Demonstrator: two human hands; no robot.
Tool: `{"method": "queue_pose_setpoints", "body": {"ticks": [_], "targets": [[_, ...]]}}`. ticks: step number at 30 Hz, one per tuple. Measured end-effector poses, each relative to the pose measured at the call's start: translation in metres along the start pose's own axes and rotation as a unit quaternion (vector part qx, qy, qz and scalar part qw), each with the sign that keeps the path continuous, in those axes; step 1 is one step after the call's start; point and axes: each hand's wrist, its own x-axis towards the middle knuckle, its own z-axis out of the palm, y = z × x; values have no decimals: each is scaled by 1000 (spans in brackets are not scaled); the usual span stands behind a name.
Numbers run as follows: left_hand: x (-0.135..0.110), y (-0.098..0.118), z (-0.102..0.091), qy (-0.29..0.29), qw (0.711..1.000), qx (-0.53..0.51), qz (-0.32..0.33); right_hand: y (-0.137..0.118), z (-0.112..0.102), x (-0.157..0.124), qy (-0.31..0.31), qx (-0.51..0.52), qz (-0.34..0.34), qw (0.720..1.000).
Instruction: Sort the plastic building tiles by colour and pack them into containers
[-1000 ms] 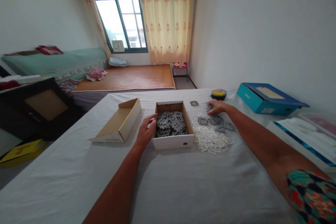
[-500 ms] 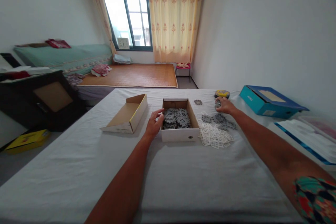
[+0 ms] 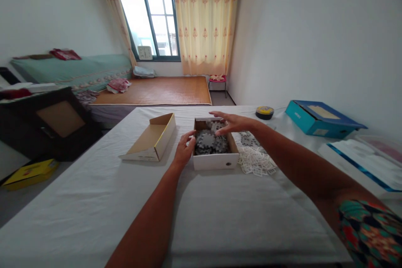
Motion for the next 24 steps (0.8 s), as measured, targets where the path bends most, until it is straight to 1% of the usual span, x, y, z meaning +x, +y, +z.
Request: {"method": "queue_pose_setpoints", "body": {"ticks": [1, 2, 4, 5, 6, 8, 10, 11, 13, 16, 18, 20, 22, 24], "targets": [[0, 0, 0, -1, 1000, 0, -2, 4, -6, -1, -17, 2, 8, 1000], [0, 0, 0, -2, 1000, 0, -4, 12, -15, -4, -20, -2, 27, 999], [0, 0, 0, -5, 1000, 0, -5, 38, -34, -17, -11, -43, 89, 995], [1, 1, 0, -5, 1000, -1, -5, 54, -44, -28, -16, -76, 130, 989], [1, 1, 0, -6, 1000, -2, -6, 71, -52, -40, -31, -116, 176, 977], [2, 2, -1, -5, 1000, -1, -8, 103, -62, -69, -79, -179, 274, 942], [2, 3, -1, -5, 1000, 2, -11, 127, -63, -99, -113, -202, 337, 913], [2, 4, -2, -5, 1000, 4, -12, 136, -60, -111, -122, -201, 350, 907], [2, 5, -3, -8, 1000, 9, -12, 145, -52, -129, -130, -197, 343, 909], [1, 5, -4, -16, 1000, 16, -13, 146, -35, -137, -116, -215, 309, 919], [1, 6, -5, -20, 1000, 20, -13, 144, -26, -135, -86, -219, 301, 924], [1, 7, -6, -23, 999, 24, -14, 141, -22, -133, -45, -201, 309, 928], [1, 8, -7, -24, 999, 28, -16, 138, -26, -135, 0, -161, 324, 932], [1, 9, -7, -24, 999, 28, -17, 134, -36, -142, 34, -94, 329, 939]]}}
